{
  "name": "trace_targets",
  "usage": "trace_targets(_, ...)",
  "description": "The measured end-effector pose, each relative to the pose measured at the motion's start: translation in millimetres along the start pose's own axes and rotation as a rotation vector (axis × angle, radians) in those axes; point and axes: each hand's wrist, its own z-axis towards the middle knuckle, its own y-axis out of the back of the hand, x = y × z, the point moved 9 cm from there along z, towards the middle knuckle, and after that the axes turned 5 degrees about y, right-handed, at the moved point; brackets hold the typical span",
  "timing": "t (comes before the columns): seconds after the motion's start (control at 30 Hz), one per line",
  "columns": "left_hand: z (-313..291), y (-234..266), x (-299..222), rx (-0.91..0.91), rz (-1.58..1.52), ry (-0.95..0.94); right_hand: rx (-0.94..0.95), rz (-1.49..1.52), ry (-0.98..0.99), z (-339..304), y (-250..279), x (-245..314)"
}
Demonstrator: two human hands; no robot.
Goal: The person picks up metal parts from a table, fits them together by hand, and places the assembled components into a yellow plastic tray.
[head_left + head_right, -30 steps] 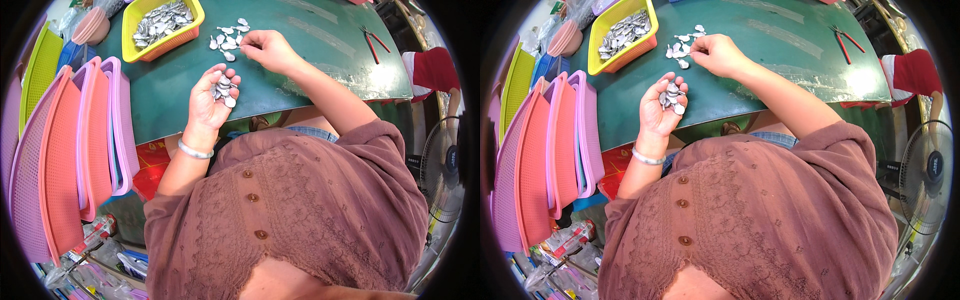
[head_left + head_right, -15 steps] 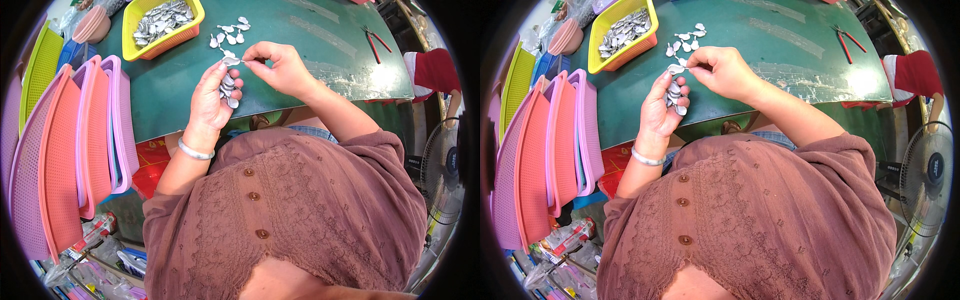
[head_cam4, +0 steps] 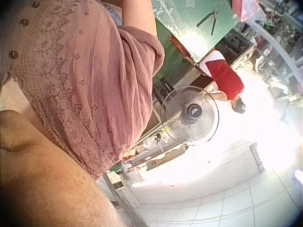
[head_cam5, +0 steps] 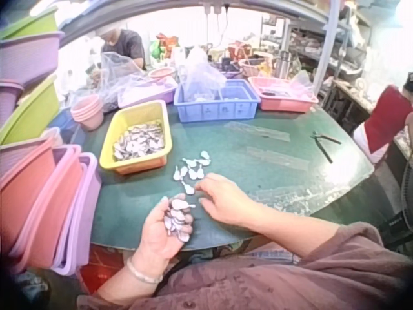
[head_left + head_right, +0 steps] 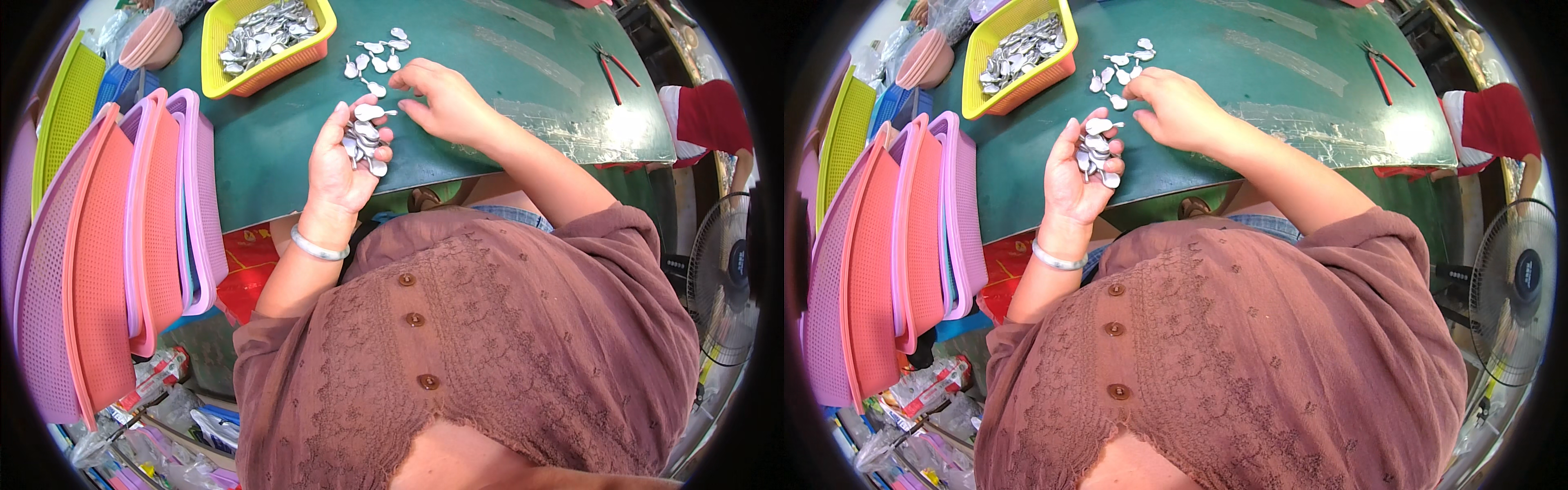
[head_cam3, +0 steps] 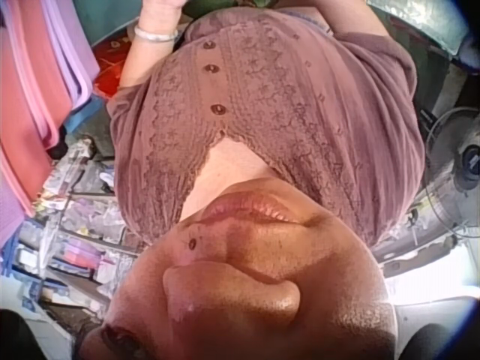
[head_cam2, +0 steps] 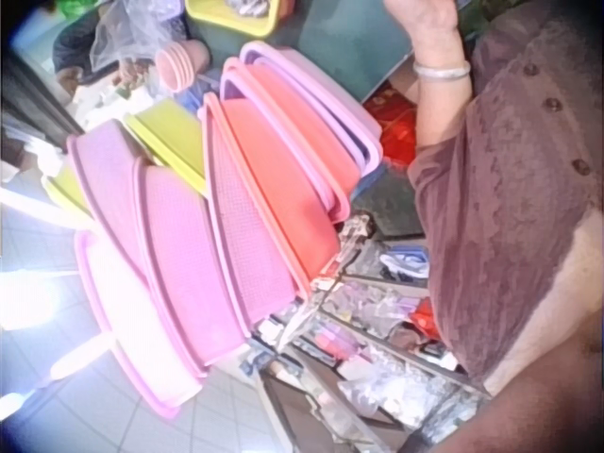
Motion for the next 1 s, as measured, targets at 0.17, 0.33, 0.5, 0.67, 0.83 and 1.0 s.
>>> trace_targets(0.17,1,14,0,-0.057,-0.032,-0.001,0.121,-0.236,-0.127,12,-25,-24)
trace_targets(0.33,0,18,-4,-0.099,-0.005,-0.04,0.087,-0.252,-0.063,19,-32,-26)
trace_targets(0.5,-1,18,-7,-0.101,0.014,-0.04,0.074,0.091,-0.285,12,-28,-45)
trace_targets(0.67,0,14,-6,-0.105,0.053,-0.038,-0.004,0.326,-0.317,3,-13,-40)
trace_targets(0.83,3,6,-2,-0.099,0.086,-0.046,-0.079,0.149,0.03,2,6,9)
trace_targets(1.0,4,7,-4,-0.083,0.118,-0.075,-0.107,0.14,0.259,-2,12,42)
